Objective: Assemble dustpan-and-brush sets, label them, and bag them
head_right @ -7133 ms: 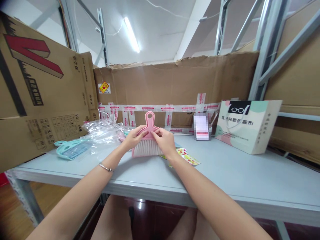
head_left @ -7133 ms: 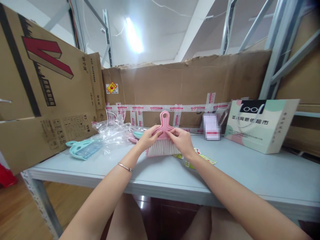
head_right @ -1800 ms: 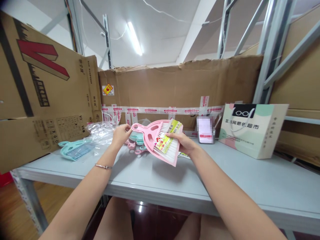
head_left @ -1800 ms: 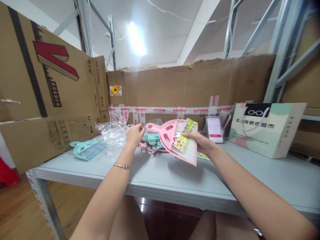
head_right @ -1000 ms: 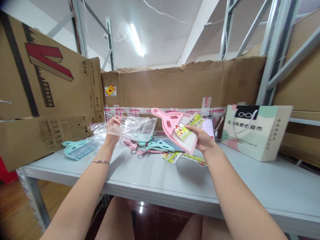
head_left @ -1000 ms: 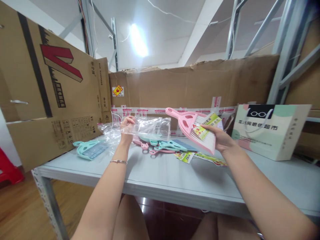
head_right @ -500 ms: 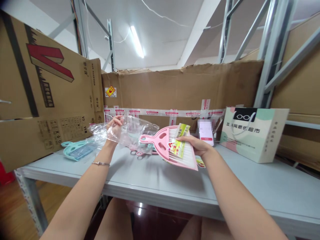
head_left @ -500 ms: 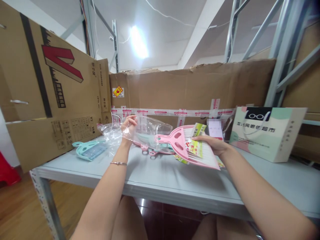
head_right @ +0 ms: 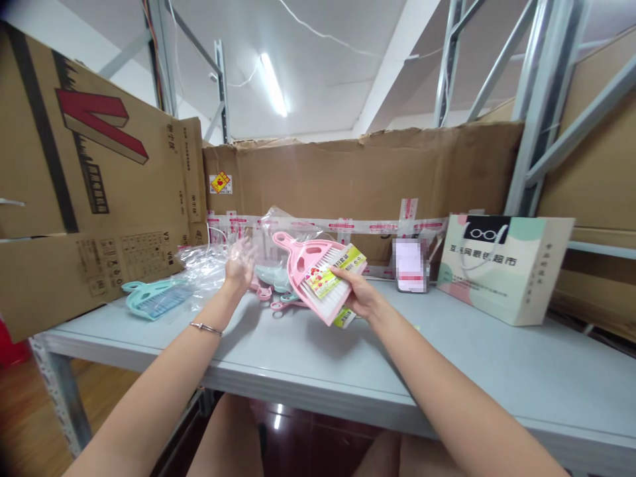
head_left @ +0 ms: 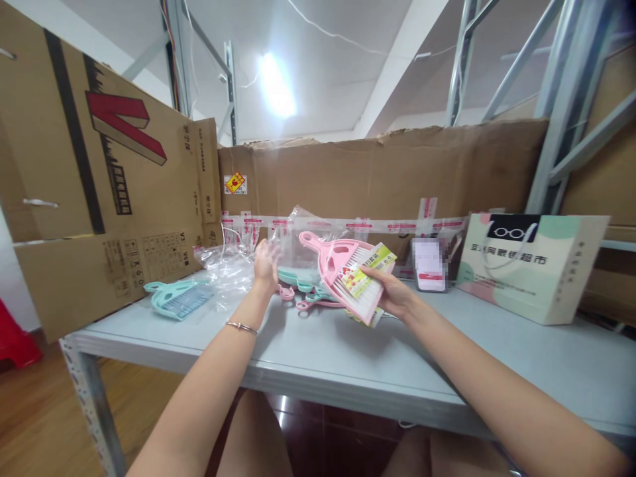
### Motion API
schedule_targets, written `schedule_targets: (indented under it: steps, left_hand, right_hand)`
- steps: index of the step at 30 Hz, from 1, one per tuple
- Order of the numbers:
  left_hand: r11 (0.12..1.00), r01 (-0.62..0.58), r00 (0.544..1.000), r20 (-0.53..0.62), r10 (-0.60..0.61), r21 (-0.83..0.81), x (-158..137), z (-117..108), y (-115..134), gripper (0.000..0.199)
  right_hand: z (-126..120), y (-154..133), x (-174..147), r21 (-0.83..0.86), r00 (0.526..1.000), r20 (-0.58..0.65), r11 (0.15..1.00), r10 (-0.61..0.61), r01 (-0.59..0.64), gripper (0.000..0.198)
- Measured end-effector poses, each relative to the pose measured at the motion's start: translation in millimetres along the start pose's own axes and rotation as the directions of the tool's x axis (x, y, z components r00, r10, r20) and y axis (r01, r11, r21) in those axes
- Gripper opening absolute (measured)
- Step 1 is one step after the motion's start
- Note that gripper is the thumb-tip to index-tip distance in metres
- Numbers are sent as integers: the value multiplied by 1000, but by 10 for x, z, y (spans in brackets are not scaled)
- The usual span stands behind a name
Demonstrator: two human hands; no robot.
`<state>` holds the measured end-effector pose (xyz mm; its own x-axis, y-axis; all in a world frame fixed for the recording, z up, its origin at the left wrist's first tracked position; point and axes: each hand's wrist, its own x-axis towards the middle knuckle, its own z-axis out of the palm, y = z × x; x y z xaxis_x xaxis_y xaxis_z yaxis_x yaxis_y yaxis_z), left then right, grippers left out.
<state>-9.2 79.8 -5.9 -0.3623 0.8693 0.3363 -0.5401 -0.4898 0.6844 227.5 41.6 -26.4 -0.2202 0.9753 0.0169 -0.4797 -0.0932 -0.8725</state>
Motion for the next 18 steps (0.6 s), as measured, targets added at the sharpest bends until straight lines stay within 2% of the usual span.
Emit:
schedule_targets:
  steps: [2,4,7,12,13,16,18]
  left_hand:
    - [987,161,980,116,-160,2,-62,35,-7,43]
    - [967,248,918,305,-252,53,-161,89,-33,63]
    - [948,266,826,467,-316,171,-311,156,-100,70]
    - [876,317,645,594,-481,364,-460,176,-280,70]
    - [868,305,641,590,-492,392,-481,176,-326,70]
    - [884,252,708,548,-446,393,-524,180,-443,70]
    - [888,262,716,541,-441,377,-530,180,-475,67]
  right_hand:
    - [4,10,26,30,999,-33,999,-30,31,16]
    - [5,31,58,46,996,-66,997,-57,60,16]
    - [15,74,104,67,986,-119,990,-114,123,16]
    - [82,191,158,132,951,-211,957,-227,258,18]
    - [97,222,168,135,944,-218,951,-246,278,18]
    - [110,299,205,100,943,-197,951,-269,293,21]
    - [83,309,233,78,943,-209,957,-257,278,21]
